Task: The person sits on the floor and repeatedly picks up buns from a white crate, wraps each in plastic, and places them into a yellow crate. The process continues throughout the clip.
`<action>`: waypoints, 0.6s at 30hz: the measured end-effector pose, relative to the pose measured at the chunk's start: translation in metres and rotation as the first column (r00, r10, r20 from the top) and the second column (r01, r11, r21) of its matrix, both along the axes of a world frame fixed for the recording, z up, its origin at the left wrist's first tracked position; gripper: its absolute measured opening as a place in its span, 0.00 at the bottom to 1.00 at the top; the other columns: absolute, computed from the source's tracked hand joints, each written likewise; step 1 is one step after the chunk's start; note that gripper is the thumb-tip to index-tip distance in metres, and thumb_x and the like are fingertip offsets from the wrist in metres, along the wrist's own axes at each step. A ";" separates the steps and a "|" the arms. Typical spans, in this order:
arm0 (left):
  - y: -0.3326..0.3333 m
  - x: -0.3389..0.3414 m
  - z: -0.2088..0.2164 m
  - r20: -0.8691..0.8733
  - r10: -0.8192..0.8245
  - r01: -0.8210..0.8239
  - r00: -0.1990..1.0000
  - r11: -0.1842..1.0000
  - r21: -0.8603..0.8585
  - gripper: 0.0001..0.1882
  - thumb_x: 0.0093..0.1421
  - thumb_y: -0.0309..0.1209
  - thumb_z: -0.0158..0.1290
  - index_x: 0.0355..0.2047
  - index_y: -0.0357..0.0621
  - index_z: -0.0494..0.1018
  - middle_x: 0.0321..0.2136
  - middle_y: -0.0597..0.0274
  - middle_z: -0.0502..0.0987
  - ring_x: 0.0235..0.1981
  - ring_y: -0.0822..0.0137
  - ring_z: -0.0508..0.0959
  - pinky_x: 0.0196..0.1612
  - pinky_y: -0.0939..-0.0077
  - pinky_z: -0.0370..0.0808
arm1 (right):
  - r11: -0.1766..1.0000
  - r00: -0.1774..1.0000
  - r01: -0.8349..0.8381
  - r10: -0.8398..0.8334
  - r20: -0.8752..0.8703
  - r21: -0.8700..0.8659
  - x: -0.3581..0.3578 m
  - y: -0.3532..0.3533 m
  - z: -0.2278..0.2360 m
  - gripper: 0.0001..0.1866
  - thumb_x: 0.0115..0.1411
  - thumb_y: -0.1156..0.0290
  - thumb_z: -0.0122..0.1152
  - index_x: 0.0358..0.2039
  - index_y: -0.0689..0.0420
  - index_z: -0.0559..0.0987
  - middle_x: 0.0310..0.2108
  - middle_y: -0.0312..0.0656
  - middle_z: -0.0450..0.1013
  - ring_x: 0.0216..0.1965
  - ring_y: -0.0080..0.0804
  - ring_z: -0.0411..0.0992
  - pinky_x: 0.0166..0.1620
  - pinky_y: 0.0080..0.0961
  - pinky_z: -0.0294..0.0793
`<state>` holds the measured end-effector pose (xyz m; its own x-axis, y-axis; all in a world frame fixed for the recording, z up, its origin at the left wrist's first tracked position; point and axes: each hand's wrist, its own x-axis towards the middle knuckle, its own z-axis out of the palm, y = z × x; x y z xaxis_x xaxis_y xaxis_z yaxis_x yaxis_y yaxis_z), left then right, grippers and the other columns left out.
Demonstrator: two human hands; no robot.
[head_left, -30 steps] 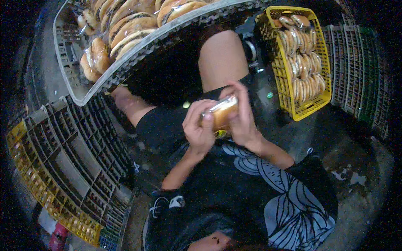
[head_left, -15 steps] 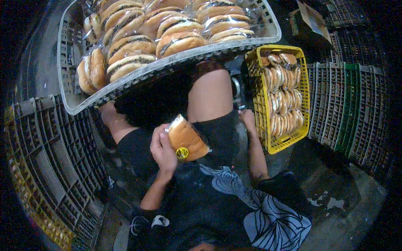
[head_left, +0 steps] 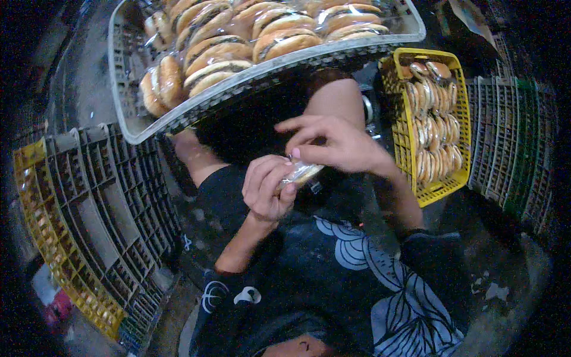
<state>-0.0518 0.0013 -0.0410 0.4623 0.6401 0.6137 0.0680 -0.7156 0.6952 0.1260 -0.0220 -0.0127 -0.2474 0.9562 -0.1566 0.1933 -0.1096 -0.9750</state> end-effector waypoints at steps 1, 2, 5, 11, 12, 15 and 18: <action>0.003 -0.003 -0.001 0.015 -0.004 0.004 1.000 1.000 0.008 0.14 0.55 0.37 0.47 0.28 0.34 0.70 0.25 0.53 0.71 0.26 0.57 0.73 0.29 0.69 0.71 | 0.976 0.991 -0.128 0.134 0.022 -0.175 0.001 0.010 -0.004 0.16 0.50 0.64 0.55 0.35 0.64 0.74 0.40 0.49 0.69 0.41 0.35 0.68 0.44 0.25 0.65; 0.005 -0.008 -0.007 0.029 -0.001 0.001 1.000 1.000 0.010 0.14 0.55 0.37 0.47 0.28 0.34 0.70 0.25 0.53 0.71 0.26 0.57 0.73 0.29 0.69 0.71 | 0.944 0.982 -0.188 0.189 -0.026 -0.272 0.000 0.021 -0.014 0.17 0.50 0.64 0.55 0.36 0.64 0.73 0.38 0.48 0.70 0.40 0.33 0.68 0.44 0.25 0.65; 0.000 -0.010 -0.012 0.093 0.109 -0.095 0.990 0.986 -0.138 0.13 0.56 0.35 0.45 0.27 0.35 0.70 0.24 0.53 0.71 0.26 0.58 0.73 0.31 0.71 0.71 | 0.916 0.952 -0.268 0.300 0.065 -0.298 -0.021 0.027 -0.061 0.19 0.51 0.62 0.54 0.39 0.64 0.71 0.36 0.45 0.71 0.37 0.31 0.69 0.41 0.24 0.67; 0.040 -0.020 0.002 -0.221 0.407 -0.463 0.886 0.770 -0.440 0.09 0.56 0.29 0.44 0.27 0.34 0.69 0.25 0.57 0.73 0.28 0.66 0.73 0.33 0.75 0.69 | 0.954 0.896 0.266 -0.297 -0.330 -0.136 -0.063 0.063 -0.032 0.18 0.52 0.64 0.57 0.37 0.66 0.73 0.33 0.43 0.72 0.35 0.25 0.70 0.41 0.22 0.69; 0.058 -0.024 0.011 -0.194 0.448 -0.484 0.873 0.743 -0.462 0.09 0.56 0.28 0.44 0.29 0.34 0.70 0.26 0.59 0.73 0.29 0.69 0.72 0.33 0.76 0.69 | 0.959 0.920 0.235 -0.271 -0.283 -0.157 -0.071 0.074 -0.019 0.18 0.49 0.66 0.60 0.37 0.65 0.73 0.33 0.42 0.72 0.35 0.23 0.70 0.41 0.22 0.69; 0.138 -0.031 0.046 -0.049 0.526 -0.467 0.849 0.705 -0.534 0.15 0.60 0.36 0.41 0.32 0.35 0.70 0.27 0.61 0.72 0.30 0.73 0.69 0.35 0.78 0.67 | 0.962 0.944 0.273 -0.273 -0.185 -0.028 -0.074 0.104 -0.017 0.20 0.44 0.67 0.65 0.36 0.65 0.73 0.32 0.39 0.73 0.35 0.21 0.70 0.38 0.20 0.69; 0.230 -0.045 0.076 0.023 0.575 -0.526 0.818 0.763 -0.375 0.17 0.59 0.39 0.40 0.34 0.37 0.71 0.26 0.61 0.72 0.28 0.75 0.68 0.34 0.79 0.67 | 0.802 0.817 0.380 -0.525 0.240 0.461 -0.060 0.128 0.001 0.20 0.46 0.65 0.62 0.37 0.64 0.72 0.33 0.48 0.73 0.35 0.35 0.73 0.38 0.27 0.70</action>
<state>-0.0968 0.2309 0.0349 -0.1020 0.9350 0.3398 0.2700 -0.3027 0.9140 0.0658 0.1060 -0.0113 0.2289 0.9413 0.2481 0.5400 0.0893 -0.8369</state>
